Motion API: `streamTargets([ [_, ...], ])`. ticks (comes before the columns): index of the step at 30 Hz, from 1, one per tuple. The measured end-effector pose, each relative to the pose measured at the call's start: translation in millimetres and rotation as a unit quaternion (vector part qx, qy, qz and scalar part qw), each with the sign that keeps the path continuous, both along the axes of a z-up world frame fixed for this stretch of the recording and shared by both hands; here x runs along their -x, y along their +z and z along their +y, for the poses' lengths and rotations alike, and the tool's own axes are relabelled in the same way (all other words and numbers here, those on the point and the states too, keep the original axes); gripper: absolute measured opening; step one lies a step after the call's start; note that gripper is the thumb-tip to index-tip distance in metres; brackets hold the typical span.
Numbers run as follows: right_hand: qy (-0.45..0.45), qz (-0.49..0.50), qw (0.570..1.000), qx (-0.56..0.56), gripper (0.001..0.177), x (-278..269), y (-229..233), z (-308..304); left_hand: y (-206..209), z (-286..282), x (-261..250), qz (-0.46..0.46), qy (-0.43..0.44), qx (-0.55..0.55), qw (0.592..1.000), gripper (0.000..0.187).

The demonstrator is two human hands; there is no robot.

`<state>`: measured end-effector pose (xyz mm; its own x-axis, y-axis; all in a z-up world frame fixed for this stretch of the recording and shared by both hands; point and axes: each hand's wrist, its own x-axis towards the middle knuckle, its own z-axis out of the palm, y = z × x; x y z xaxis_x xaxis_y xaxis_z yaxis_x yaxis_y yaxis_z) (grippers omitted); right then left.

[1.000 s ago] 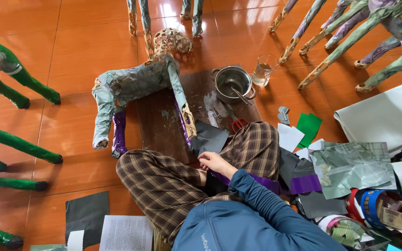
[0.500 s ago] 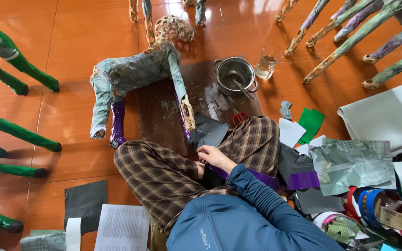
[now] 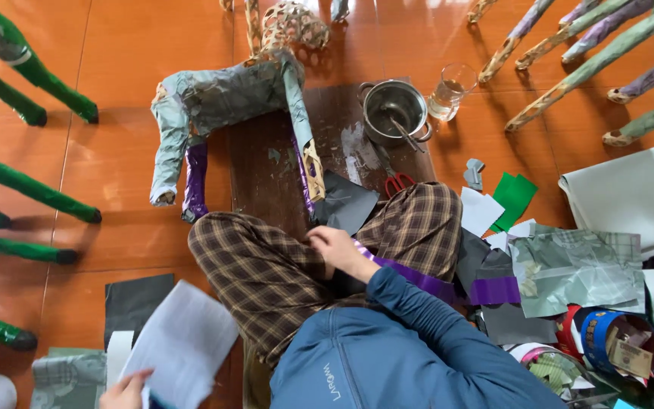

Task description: Decorating a paper mache giraffe sculpture by wrapping purple paper strips around its legs

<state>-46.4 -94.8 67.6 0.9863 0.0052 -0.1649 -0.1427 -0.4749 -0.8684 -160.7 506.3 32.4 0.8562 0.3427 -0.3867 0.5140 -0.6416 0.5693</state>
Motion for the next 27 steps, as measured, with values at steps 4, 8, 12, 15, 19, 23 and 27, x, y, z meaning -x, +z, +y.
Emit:
streamTargets([
  [4, 0.252, -0.229, 0.94, 0.006, 0.022, -15, 16, 68, 72, -92, -29, -0.055, 0.021, 0.225, 0.973, 0.024],
  [8, 0.406, -0.243, 0.879, -0.051, 0.088, -1, 77, 132, 144, -135, -22, -0.085, -0.158, 0.14, 0.974, 0.022],
  [12, 0.44, -0.29, 0.848, -0.053, 0.099, -6, 76, 164, 217, -180, -31, -0.208, -0.487, 0.261, 0.807, 0.03],
  [15, 0.426, -0.24, 0.858, -0.155, 0.053, -9, 120, 140, 263, -211, -43, -0.34, -0.546, 0.353, 0.68, 0.02],
  [19, 0.366, -0.183, 0.898, -0.164, 0.031, -5, 157, 94, 278, -225, -48, -0.363, -0.305, 0.405, 0.781, 0.021],
  [23, 0.304, -0.287, 0.902, -0.105, 0.039, -15, 162, 82, 264, -227, -53, -0.307, 0.046, 0.325, 0.893, 0.027],
  [27, 0.234, -0.207, 0.948, -0.064, 0.017, -26, 154, 92, 218, -230, -71, -0.277, -0.149, 0.345, 0.885, 0.063],
])
